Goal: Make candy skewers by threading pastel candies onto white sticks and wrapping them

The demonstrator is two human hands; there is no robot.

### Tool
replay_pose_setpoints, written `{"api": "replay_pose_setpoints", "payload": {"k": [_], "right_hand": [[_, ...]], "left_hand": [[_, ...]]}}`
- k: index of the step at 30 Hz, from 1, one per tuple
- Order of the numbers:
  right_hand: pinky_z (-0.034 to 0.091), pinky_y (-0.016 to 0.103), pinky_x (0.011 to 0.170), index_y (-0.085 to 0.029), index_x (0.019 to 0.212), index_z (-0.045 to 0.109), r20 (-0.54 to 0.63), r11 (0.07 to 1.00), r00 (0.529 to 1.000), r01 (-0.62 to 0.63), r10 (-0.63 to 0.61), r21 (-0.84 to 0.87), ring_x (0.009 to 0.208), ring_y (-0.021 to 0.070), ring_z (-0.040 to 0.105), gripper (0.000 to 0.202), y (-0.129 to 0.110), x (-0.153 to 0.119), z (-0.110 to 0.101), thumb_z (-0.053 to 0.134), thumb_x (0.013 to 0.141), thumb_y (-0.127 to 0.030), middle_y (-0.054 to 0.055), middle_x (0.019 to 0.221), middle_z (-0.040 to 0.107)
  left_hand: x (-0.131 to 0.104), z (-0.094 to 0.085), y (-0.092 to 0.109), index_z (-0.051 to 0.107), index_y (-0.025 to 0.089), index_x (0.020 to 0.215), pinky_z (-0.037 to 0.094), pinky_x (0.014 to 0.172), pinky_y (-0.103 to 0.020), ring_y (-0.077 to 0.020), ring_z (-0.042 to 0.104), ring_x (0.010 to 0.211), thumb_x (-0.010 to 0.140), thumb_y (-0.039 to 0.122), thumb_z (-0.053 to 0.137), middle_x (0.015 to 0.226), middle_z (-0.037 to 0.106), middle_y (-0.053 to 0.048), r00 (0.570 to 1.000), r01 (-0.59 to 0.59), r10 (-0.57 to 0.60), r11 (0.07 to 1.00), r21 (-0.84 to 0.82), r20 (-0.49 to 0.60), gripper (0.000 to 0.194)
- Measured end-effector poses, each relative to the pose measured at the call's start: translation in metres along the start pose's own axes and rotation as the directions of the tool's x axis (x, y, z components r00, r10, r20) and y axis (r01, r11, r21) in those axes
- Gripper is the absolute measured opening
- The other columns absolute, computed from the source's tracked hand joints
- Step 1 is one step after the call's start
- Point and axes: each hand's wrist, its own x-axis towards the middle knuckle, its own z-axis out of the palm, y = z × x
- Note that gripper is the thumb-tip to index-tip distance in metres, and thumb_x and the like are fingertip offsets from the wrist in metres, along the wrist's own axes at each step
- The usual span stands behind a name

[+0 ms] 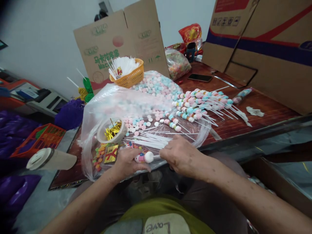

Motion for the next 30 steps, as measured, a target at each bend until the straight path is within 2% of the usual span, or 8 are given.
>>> {"api": "replay_pose_setpoints", "payload": {"k": [4, 8, 11, 14, 17, 24, 27, 30], "right_hand": [[0.023, 0.029, 0.062, -0.017, 0.069, 0.058, 0.04, 0.995, 0.999, 0.02, -0.016, -0.095, 0.061, 0.014, 0.046, 0.016, 0.007, 0.004, -0.006, 0.046, 0.08, -0.016, 0.003, 0.062, 0.059], [0.024, 0.029, 0.062, -0.018, 0.068, 0.059, 0.066, 0.998, 0.997, 0.047, -0.044, -0.045, 0.062, 0.0135, 0.047, 0.019, 0.014, 0.004, -0.01, 0.045, 0.08, -0.016, 0.002, 0.062, 0.059], [0.024, 0.029, 0.063, -0.017, 0.067, 0.059, 0.121, 0.998, 0.991, 0.059, -0.055, -0.027, 0.06, 0.0128, 0.046, 0.019, 0.015, 0.003, -0.01, 0.045, 0.081, -0.016, 0.002, 0.062, 0.059], [0.025, 0.027, 0.061, -0.017, 0.066, 0.057, 0.15, 1.0, 0.989, 0.014, -0.017, 0.022, 0.061, 0.0132, 0.045, 0.019, 0.013, 0.0, -0.008, 0.045, 0.081, -0.016, 0.002, 0.062, 0.059], [0.026, 0.027, 0.063, -0.017, 0.064, 0.055, 0.156, 0.998, 0.988, -0.016, 0.006, 0.063, 0.058, 0.0129, 0.043, 0.022, 0.009, -0.002, -0.006, 0.044, 0.082, -0.017, 0.001, 0.059, 0.057], [0.026, 0.03, 0.066, -0.016, 0.069, 0.058, 0.06, 0.999, 0.997, -0.043, 0.043, 0.007, 0.063, 0.0152, 0.048, 0.017, -0.003, 0.009, 0.013, 0.045, 0.08, -0.018, 0.005, 0.064, 0.061], [0.026, 0.031, 0.066, -0.016, 0.072, 0.059, 0.095, 0.998, 0.994, -0.049, 0.053, -0.04, 0.062, 0.0156, 0.049, 0.014, -0.001, 0.011, 0.014, 0.049, 0.079, -0.022, 0.005, 0.065, 0.062], [0.027, 0.028, 0.061, -0.016, 0.067, 0.056, 0.149, 0.986, 0.978, -0.158, 0.147, 0.058, 0.059, 0.0137, 0.047, 0.025, 0.009, 0.007, 0.009, 0.042, 0.085, -0.024, 0.004, 0.061, 0.058]], "left_hand": [[0.009, -0.011, 0.005, 0.064, 0.017, 0.084, 0.039, 0.058, -0.023, -0.0161, 0.057, 0.063, 0.054, 0.065, 0.067, 0.068, 0.065, 0.0, 0.928, 0.151, -0.051, 0.957, -0.246, 0.37, 0.057], [0.01, -0.024, 0.003, 0.064, 0.017, 0.089, 0.038, 0.055, -0.02, -0.0136, 0.056, 0.062, 0.061, 0.057, 0.067, 0.069, 0.064, 0.004, 0.851, 0.142, 0.082, 0.915, -0.379, 0.518, 0.05], [0.009, -0.026, 0.001, 0.066, 0.017, 0.09, 0.039, 0.056, -0.02, -0.0126, 0.057, 0.061, 0.072, 0.048, 0.062, 0.067, 0.064, 0.004, 0.895, 0.069, 0.081, 0.947, -0.315, 0.439, 0.036], [0.007, -0.025, 0.003, 0.064, 0.018, 0.096, 0.04, 0.065, -0.026, -0.0155, 0.06, 0.07, 0.081, 0.036, 0.056, 0.078, 0.068, -0.003, 0.989, -0.101, 0.107, 0.993, -0.056, 0.106, 0.025], [0.005, -0.02, 0.006, 0.061, 0.018, 0.102, 0.04, 0.068, -0.03, -0.0186, 0.061, 0.078, 0.084, 0.03, 0.052, 0.09, 0.069, -0.007, 0.952, -0.291, 0.305, 0.936, 0.196, -0.041, 0.023], [0.012, 0.001, 0.014, 0.058, 0.019, 0.103, 0.041, 0.061, -0.026, -0.0185, 0.061, 0.07, 0.077, 0.04, 0.059, 0.075, 0.066, -0.003, 0.976, 0.018, -0.013, 1.0, -0.02, 0.218, 0.033], [0.018, -0.004, 0.019, 0.049, 0.022, 0.118, 0.044, 0.063, -0.024, -0.0179, 0.062, 0.076, 0.07, 0.047, 0.065, 0.086, 0.067, 0.0, 0.91, 0.157, -0.04, 0.955, -0.253, 0.412, 0.057], [0.018, -0.01, 0.021, 0.033, 0.018, 0.132, 0.045, 0.074, -0.031, -0.0243, 0.06, 0.091, 0.06, 0.052, 0.071, 0.103, 0.064, -0.008, 0.917, 0.124, -0.054, 0.98, -0.153, 0.394, 0.088]]}}
